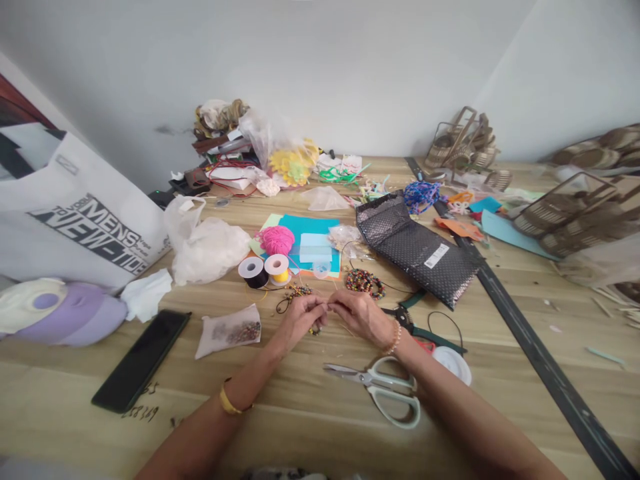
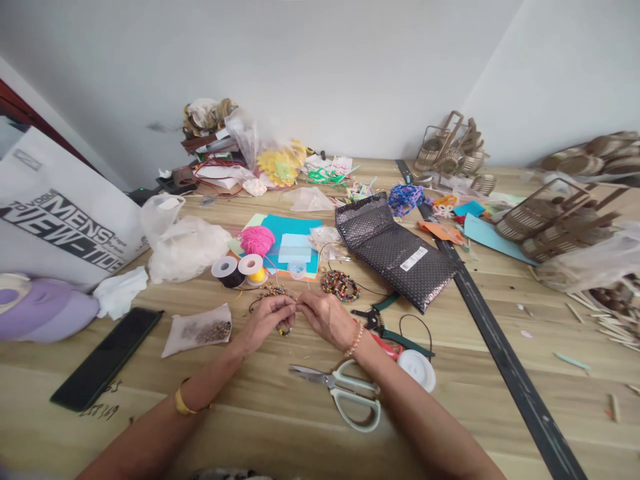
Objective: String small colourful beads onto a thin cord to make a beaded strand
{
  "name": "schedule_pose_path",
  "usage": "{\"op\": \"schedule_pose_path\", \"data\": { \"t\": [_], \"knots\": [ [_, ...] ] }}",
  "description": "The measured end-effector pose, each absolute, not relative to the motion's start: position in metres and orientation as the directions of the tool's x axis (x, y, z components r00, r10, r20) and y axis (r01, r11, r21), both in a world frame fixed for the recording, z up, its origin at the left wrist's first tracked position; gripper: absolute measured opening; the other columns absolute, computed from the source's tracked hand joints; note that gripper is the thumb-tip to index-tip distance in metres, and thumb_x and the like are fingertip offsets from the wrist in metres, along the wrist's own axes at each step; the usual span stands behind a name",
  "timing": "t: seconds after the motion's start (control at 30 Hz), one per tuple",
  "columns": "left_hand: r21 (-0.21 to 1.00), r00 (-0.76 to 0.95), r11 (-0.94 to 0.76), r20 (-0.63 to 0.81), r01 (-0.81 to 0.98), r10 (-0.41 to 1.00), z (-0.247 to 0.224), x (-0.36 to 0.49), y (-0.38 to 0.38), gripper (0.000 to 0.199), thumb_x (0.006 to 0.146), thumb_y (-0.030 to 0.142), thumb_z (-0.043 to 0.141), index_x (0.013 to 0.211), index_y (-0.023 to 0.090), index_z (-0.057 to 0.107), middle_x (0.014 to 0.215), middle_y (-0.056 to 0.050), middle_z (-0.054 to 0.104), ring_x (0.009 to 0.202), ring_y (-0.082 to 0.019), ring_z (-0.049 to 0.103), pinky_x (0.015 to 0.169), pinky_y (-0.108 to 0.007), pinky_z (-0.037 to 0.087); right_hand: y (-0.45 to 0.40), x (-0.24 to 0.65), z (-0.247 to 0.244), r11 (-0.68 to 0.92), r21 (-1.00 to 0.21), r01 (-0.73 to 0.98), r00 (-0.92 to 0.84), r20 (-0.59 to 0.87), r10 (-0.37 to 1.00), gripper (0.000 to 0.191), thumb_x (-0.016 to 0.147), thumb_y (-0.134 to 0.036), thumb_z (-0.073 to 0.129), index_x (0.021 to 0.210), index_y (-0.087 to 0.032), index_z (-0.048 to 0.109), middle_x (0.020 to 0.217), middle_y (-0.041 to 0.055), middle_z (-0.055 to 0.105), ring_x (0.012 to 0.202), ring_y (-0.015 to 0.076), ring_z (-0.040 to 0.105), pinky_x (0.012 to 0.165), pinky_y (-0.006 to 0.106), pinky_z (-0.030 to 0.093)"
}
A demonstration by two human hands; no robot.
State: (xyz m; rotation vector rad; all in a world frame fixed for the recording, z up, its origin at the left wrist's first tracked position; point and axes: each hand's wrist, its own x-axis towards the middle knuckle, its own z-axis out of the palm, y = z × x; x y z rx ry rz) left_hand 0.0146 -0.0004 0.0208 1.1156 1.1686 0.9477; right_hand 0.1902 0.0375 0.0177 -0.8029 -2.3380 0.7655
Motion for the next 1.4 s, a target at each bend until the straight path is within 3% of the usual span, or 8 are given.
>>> {"op": "schedule_pose_path", "data": {
  "t": [0.17, 0.27, 0.4, 0.5, 0.77, 1.07, 1.27, 1.4],
  "knots": [
    [0.955, 0.243, 0.29, -0.266, -0.068, 0.933, 0.021, 0.012, 0.001, 0.035, 0.074, 0.045, 0.07, 0.079, 0.011, 0.068, 0.066, -0.005, 0.069, 0.057, -0.012, 0.058, 0.055, -0.023, 0.04, 0.038, 0.191, 0.02, 0.594, -0.707, 0.384, -0.6, 0.298, 0.743, 0.017, 0.091, -0.02, 0.049, 0.08, -0.018, 0.061, 0.071, 0.0038, 0.062, 0.063, 0.0143, 0.055, 0.062, 0.025, 0.041],
    [0.933, 0.285, 0.335, -0.288, -0.134, 0.914, 0.016, 0.009, 0.002, 0.039, 0.073, 0.045, 0.072, 0.093, 0.011, 0.069, 0.072, -0.008, 0.073, 0.067, -0.016, 0.065, 0.06, -0.024, 0.043, 0.043, 0.192, 0.018, 0.44, -0.839, 0.32, -0.529, 0.226, 0.818, 0.014, 0.089, -0.025, 0.051, 0.079, -0.017, 0.058, 0.066, 0.0003, 0.056, 0.058, 0.0121, 0.049, 0.055, 0.023, 0.04],
    [0.907, 0.298, 0.37, -0.303, -0.202, 0.905, 0.007, 0.005, 0.005, 0.044, 0.075, 0.052, 0.068, 0.095, 0.012, 0.069, 0.072, -0.009, 0.074, 0.066, -0.019, 0.067, 0.067, -0.03, 0.047, 0.053, 0.194, 0.012, 0.168, -0.979, 0.114, -0.5, 0.09, 0.861, 0.022, 0.085, -0.038, 0.056, 0.077, -0.018, 0.054, 0.065, -0.0021, 0.048, 0.059, 0.0112, 0.046, 0.048, 0.019, 0.043],
    [0.895, 0.334, 0.401, -0.323, -0.198, 0.886, 0.007, 0.003, 0.005, 0.043, 0.074, 0.05, 0.07, 0.089, 0.011, 0.069, 0.071, -0.01, 0.074, 0.065, -0.021, 0.068, 0.07, -0.033, 0.049, 0.058, 0.195, 0.01, 0.058, -0.997, 0.048, -0.488, 0.028, 0.873, 0.028, 0.079, -0.044, 0.062, 0.073, -0.018, 0.054, 0.067, -0.0022, 0.048, 0.058, 0.0102, 0.045, 0.046, 0.019, 0.044],
    [0.911, 0.321, 0.396, -0.343, -0.114, 0.883, 0.011, -0.002, 0.007, 0.032, 0.066, 0.036, 0.078, 0.084, 0.011, 0.069, 0.08, -0.01, 0.075, 0.069, -0.018, 0.068, 0.064, -0.026, 0.043, 0.062, 0.197, 0.009, -0.173, -0.976, -0.133, -0.378, -0.111, 0.919, 0.031, 0.071, -0.045, 0.07, 0.072, -0.018, 0.055, 0.055, -0.0064, 0.041, 0.049, 0.0078, 0.037, 0.049, 0.021, 0.045],
    [0.908, 0.274, 0.393, -0.344, -0.146, 0.898, -0.001, -0.005, 0.011, 0.031, 0.065, 0.031, 0.079, 0.089, 0.012, 0.073, 0.078, -0.007, 0.073, 0.068, -0.016, 0.065, 0.067, -0.027, 0.045, 0.062, 0.196, 0.01, -0.208, -0.956, -0.206, -0.364, -0.123, 0.923, 0.033, 0.067, -0.046, 0.073, 0.072, -0.018, 0.056, 0.055, -0.0058, 0.043, 0.049, 0.0082, 0.037, 0.048, 0.02, 0.042],
    [0.911, 0.336, 0.366, -0.29, -0.19, 0.896, 0.003, -0.005, 0.009, 0.027, 0.068, 0.03, 0.077, 0.089, 0.012, 0.074, 0.081, -0.007, 0.073, 0.072, -0.016, 0.065, 0.07, -0.027, 0.046, 0.062, 0.197, 0.008, -0.147, -0.967, -0.209, -0.369, -0.061, 0.927, 0.033, 0.07, -0.047, 0.073, 0.074, -0.018, 0.057, 0.072, -0.001, 0.053, 0.065, 0.0112, 0.051, 0.057, 0.021, 0.048],
    [0.879, 0.371, 0.39, -0.277, -0.274, 0.886, 0.007, -0.003, 0.007, 0.03, 0.07, 0.039, 0.077, 0.082, 0.012, 0.073, 0.083, -0.009, 0.073, 0.078, -0.02, 0.067, 0.077, -0.032, 0.048, 0.059, 0.196, 0.011, -0.097, -0.975, -0.201, -0.422, -0.003, 0.907, 0.032, 0.074, -0.047, 0.07, 0.078, -0.018, 0.059, 0.08, 0.0002, 0.054, 0.073, 0.0124, 0.053, 0.06, 0.021, 0.051]
  ]
}}
